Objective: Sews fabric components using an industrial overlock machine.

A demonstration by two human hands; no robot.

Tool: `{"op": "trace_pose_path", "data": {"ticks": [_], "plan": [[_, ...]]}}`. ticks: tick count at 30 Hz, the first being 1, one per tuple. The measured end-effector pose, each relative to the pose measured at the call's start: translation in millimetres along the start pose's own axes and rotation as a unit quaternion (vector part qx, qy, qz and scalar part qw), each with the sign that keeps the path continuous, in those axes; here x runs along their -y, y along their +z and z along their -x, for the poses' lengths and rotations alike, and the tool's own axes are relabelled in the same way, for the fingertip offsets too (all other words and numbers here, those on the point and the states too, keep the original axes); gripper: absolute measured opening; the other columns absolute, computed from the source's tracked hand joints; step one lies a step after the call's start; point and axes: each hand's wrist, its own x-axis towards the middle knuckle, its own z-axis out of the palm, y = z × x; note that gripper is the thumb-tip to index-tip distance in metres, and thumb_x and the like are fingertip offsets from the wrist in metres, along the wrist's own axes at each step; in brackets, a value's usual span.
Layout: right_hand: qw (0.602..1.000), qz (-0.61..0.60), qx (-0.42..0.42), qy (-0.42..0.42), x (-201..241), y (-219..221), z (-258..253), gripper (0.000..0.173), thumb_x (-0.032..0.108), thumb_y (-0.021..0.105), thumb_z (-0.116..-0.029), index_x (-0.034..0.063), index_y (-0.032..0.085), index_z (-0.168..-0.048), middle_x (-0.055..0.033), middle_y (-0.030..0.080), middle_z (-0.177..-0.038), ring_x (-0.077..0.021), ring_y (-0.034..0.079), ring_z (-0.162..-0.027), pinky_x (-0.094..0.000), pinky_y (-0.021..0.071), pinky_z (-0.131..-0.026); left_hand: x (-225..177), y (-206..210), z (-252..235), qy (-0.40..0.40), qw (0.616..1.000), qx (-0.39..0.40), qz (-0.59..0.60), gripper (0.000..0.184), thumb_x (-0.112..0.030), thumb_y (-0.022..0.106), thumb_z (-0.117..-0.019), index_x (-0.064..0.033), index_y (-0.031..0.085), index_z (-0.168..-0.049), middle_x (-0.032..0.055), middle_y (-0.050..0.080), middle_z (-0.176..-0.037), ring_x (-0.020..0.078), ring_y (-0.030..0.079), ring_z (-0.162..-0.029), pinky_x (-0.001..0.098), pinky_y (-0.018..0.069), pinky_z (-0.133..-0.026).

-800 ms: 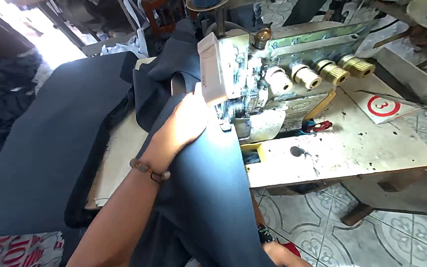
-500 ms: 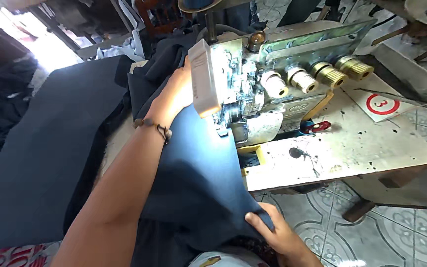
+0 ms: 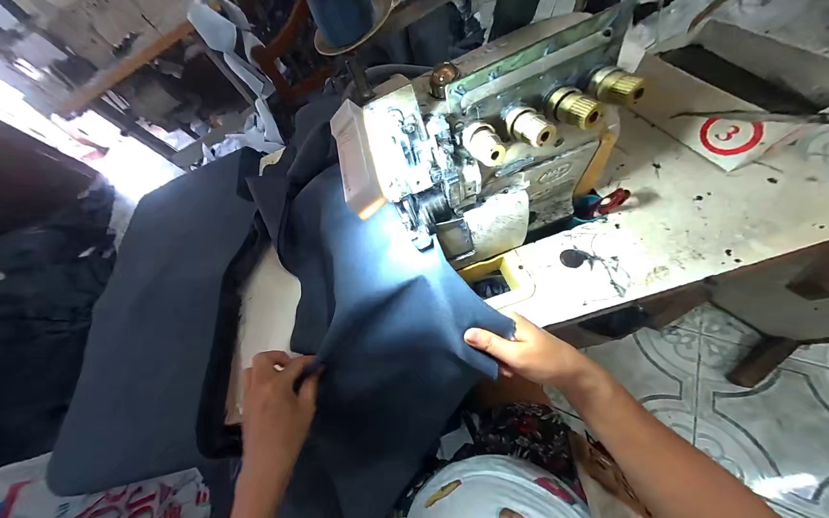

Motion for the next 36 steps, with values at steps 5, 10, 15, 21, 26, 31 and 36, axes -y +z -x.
{"op": "trace_pose_path", "data": {"ticks": [5,10,15,21,26,31,36], "plan": [[0.965,-0.263,-0.014,-0.017,-2.1,30.1,-26.7,0.022,0.014,0.040,-0.1068,0.0146,0.061,-0.098,0.0079,0.059,-0.065,0.0041,0.047,-0.049,-0.0123,0.0406,-0.048,-15.5,-49.2,-75.6,-0.090,0.995,0.016,-0.031,0.027,-0.014,0.051,-0.1055,0.0070,0.062,-0.118,0.0337,0.066,-0.091,0.0543,0.066,-0.084,0.0732,0.0471,-0.073],[0.912,-0.403,-0.068,-0.026,17.8,65.8,-51.4,0.039,0.021,0.026,-0.1125,0.0093,0.057,-0.092,0.0038,0.057,-0.060,-0.0013,0.050,-0.048,-0.0164,0.0429,-0.051,-33.8,-46.4,-181.3,-0.116,0.991,0.047,0.044,0.035,-0.018,0.039,-0.1100,0.0034,0.045,-0.136,0.0271,0.068,-0.103,0.0407,0.070,-0.087,0.0618,0.0552,-0.079],[0.978,-0.190,-0.018,-0.084,14.8,62.8,-64.3,0.036,0.011,0.030,-0.1092,-0.0007,0.064,-0.102,0.0035,0.064,-0.065,-0.0007,0.058,-0.054,-0.0162,0.0498,-0.054,-31.0,-12.0,-258.8,-0.046,0.997,0.020,0.057,0.045,-0.019,0.045,-0.1093,0.0067,0.035,-0.145,0.0348,0.060,-0.126,0.0479,0.062,-0.118,0.0638,0.0463,-0.101],[0.905,0.311,-0.185,-0.225,-22.0,9.7,-44.1,0.020,0.017,0.059,-0.1002,0.0052,0.074,-0.095,-0.0019,0.070,-0.079,-0.0033,0.063,-0.069,-0.0201,0.0533,-0.067,-10.0,-30.5,-180.7,0.020,0.983,0.180,0.024,0.077,-0.032,0.053,-0.1068,-0.0064,0.009,-0.164,0.0327,0.047,-0.147,0.0494,0.056,-0.127,0.0685,0.0438,-0.104],[0.843,0.433,-0.214,-0.239,-34.0,-6.3,-42.5,0.023,0.033,0.066,-0.0952,0.0127,0.076,-0.094,-0.0013,0.072,-0.086,-0.0157,0.067,-0.087,-0.0349,0.0524,-0.084,-34.6,-35.6,-62.9,-0.043,0.863,0.493,-0.101,0.132,-0.055,0.093,-0.0651,-0.0127,0.018,-0.165,0.0446,0.027,-0.155,0.0656,0.051,-0.122,0.0677,0.0518,-0.091],[0.841,0.465,-0.175,-0.215,-33.3,-3.5,-45.0,0.022,0.032,0.063,-0.0969,0.0158,0.076,-0.091,-0.0019,0.066,-0.080,-0.0174,0.064,-0.082,-0.0340,0.0532,-0.076,12.8,-7.0,-168.6,-0.060,0.886,0.452,-0.089,0.061,-0.041,0.091,-0.0745,0.0050,0.072,-0.110,0.0285,0.069,-0.110,0.0479,0.064,-0.107,0.0690,0.0473,-0.093],[0.820,0.498,-0.183,-0.215,-36.7,-6.6,-45.7,0.026,0.037,0.060,-0.0967,0.0180,0.076,-0.087,0.0003,0.065,-0.077,-0.0145,0.065,-0.077,-0.0284,0.0547,-0.072,25.6,20.7,-307.4,-0.249,0.942,0.221,-0.041,0.029,-0.001,0.049,-0.1056,0.0165,0.055,-0.128,0.0356,0.057,-0.133,0.0476,0.054,-0.128,0.0588,0.0396,-0.109]]}}
